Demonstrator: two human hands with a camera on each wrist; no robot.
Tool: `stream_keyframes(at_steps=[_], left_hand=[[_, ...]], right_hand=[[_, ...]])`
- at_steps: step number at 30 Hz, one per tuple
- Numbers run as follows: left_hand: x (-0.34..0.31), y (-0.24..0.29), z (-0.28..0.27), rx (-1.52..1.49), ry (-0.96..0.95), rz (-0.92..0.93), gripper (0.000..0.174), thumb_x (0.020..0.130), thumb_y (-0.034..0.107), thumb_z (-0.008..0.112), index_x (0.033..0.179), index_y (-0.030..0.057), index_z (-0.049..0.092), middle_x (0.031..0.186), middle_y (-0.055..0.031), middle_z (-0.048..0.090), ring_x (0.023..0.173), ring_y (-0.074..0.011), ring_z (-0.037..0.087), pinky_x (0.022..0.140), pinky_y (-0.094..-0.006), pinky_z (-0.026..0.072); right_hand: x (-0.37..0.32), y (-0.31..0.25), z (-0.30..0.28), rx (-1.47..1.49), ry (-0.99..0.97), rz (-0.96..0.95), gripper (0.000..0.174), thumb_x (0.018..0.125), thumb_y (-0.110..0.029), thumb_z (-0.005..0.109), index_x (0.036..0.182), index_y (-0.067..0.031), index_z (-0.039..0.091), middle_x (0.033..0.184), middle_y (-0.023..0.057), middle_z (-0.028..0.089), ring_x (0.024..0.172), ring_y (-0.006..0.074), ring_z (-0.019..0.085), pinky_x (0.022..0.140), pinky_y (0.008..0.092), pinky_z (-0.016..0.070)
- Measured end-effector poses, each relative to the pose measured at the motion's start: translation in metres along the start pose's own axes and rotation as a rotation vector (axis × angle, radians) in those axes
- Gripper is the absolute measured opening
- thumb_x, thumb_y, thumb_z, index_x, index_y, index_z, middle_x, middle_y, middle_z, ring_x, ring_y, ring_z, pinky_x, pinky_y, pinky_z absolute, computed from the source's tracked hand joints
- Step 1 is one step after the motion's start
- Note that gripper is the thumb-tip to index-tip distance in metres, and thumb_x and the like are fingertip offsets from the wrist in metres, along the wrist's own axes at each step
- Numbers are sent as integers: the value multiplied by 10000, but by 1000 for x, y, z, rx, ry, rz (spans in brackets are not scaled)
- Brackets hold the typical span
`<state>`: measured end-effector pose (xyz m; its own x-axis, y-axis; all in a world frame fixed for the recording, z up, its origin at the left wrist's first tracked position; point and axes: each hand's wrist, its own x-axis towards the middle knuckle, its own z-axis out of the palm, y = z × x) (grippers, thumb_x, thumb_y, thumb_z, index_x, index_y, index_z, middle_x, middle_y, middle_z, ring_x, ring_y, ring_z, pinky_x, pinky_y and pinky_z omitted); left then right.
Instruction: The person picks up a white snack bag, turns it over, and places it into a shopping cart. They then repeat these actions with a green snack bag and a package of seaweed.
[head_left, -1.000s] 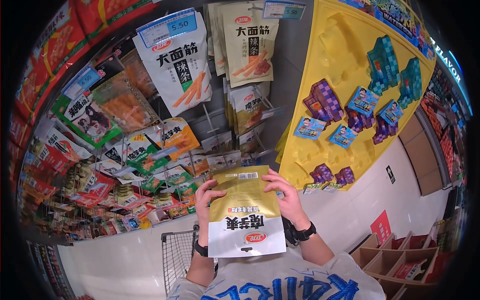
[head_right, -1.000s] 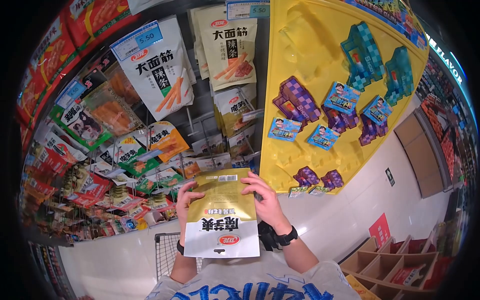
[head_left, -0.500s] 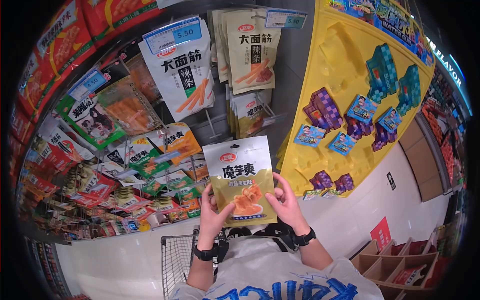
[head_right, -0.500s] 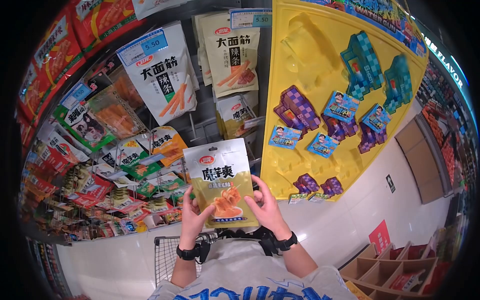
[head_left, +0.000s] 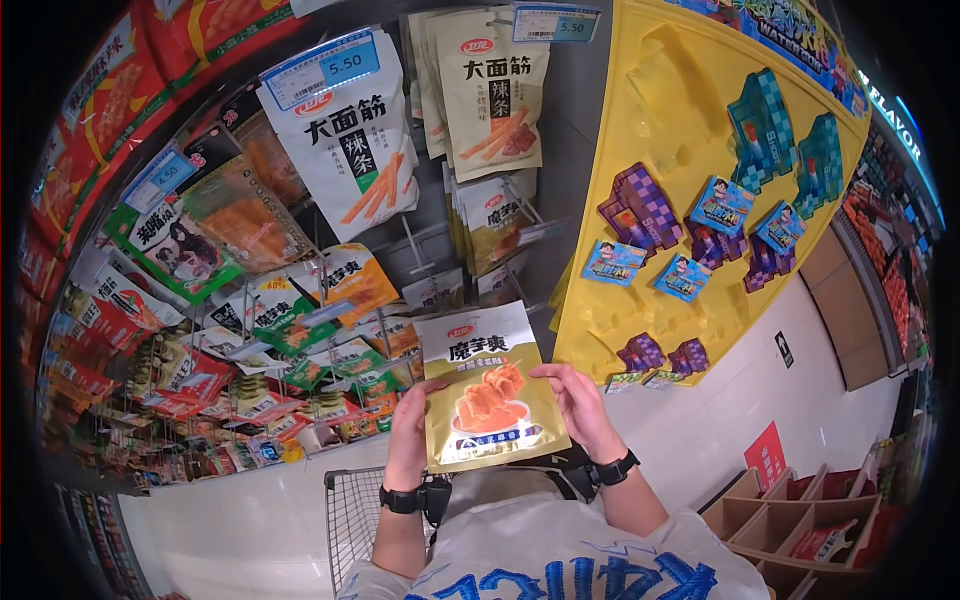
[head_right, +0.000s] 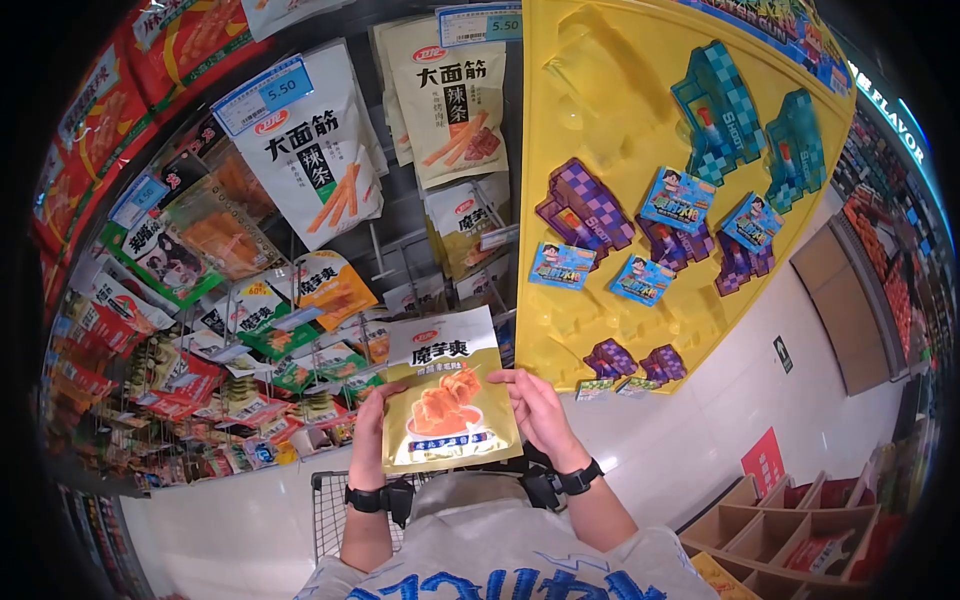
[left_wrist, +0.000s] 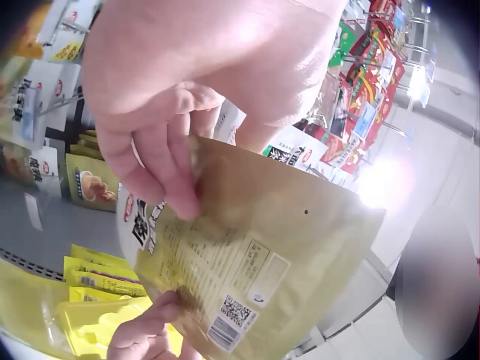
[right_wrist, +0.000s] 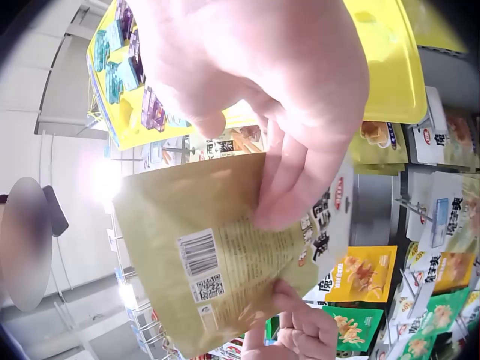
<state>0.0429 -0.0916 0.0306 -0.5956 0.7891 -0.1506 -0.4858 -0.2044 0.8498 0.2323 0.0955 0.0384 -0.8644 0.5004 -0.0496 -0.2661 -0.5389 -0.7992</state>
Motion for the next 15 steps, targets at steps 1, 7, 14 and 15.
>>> stream_keyframes(at_steps=[1, 7, 14, 15], left_hand=[[1, -1, 0, -83, 30, -40, 433, 1025, 340, 471, 1223, -34, 563, 1155, -102, 630, 1055, -168, 608, 927, -297, 480], [7, -8, -10, -398, -120, -79, 568, 1006, 467, 451, 1321, -2, 501, 1273, -234, 588, 1189, -308, 578, 960, -403, 484], [5, -1, 8, -334, -53, -99, 547, 1005, 465, 450, 1336, 32, 495, 1318, -221, 564, 1203, -317, 564, 969, -399, 473], [5, -2, 9, -310, -50, -99, 550, 1005, 467, 447, 1339, 32, 490, 1333, -218, 553, 1210, -312, 557, 972, -397, 470]], right_hand=[[0, -3, 4, 86, -6, 22, 479, 1065, -333, 371, 1249, 80, 529, 1071, 108, 677, 977, 109, 642, 864, 230, 501], [4, 0, -1, 199, -130, 28, 528, 1066, -346, 336, 1373, 80, 401, 1309, 223, 558, 1126, 305, 621, 966, 395, 502], [8, 3, -10, 151, -144, 29, 487, 1041, -274, 435, 1424, 10, 335, 1427, 285, 430, 1222, 386, 551, 995, 452, 482], [9, 4, -10, 138, -132, 36, 484, 1040, -275, 440, 1425, 1, 338, 1432, 286, 425, 1220, 390, 550, 999, 454, 478]])
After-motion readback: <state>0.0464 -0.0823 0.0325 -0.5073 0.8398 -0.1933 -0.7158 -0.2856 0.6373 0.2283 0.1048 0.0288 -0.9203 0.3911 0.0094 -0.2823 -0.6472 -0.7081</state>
